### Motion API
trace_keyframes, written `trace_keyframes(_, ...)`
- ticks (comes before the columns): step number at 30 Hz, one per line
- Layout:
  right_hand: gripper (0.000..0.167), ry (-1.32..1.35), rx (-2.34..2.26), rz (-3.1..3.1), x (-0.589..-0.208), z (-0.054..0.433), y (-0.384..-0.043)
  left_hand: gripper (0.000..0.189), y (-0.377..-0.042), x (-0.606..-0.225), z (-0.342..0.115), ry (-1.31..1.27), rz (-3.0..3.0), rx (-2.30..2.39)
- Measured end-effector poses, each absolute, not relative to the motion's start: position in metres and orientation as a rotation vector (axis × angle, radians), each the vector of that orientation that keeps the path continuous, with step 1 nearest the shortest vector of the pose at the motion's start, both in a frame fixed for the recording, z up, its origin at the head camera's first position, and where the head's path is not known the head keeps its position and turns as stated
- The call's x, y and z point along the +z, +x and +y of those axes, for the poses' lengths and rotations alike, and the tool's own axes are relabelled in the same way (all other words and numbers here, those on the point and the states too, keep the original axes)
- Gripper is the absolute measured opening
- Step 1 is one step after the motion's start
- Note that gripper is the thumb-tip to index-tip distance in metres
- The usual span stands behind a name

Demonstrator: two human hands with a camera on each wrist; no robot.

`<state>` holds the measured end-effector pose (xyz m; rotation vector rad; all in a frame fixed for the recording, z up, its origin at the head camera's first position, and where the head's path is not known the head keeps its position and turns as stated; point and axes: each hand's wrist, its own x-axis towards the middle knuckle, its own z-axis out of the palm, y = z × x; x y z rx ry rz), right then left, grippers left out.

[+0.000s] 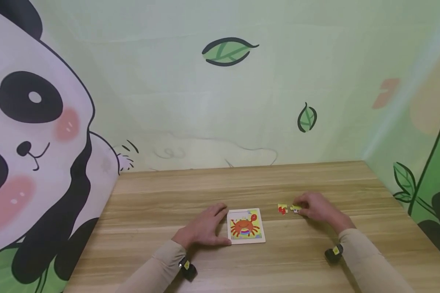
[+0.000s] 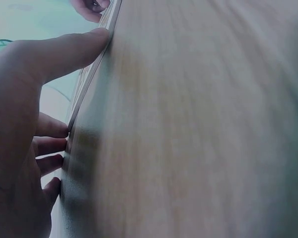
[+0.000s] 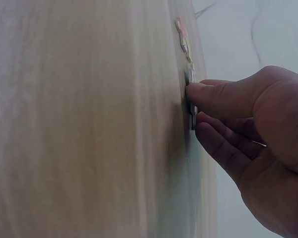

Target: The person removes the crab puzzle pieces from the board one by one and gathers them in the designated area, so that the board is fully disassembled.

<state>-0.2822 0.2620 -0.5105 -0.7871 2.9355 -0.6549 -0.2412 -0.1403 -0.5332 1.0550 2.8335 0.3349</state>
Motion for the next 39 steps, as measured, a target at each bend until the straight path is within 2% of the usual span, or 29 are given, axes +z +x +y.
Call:
trace_keyframes(19, 0.022, -0.877, -0.550, 2.994, -0.508, 0.257, -0.278, 0.104, -0.241, -0.533, -0.139, 1.023, 2.825, 0.358)
trace_keyframes(33, 0.022, -0.768, -0.629, 2.975, -0.504, 0.251, -0.277, 0.106, -0.239, -0.531, -0.141, 1.040, 2.832, 0.324)
trace_keyframes(39, 0.029, -0.736, -0.699, 3.005, -0.502, 0.246, -0.278, 0.106, -0.240, -0.532, -0.141, 1.062, 2.840, 0.338)
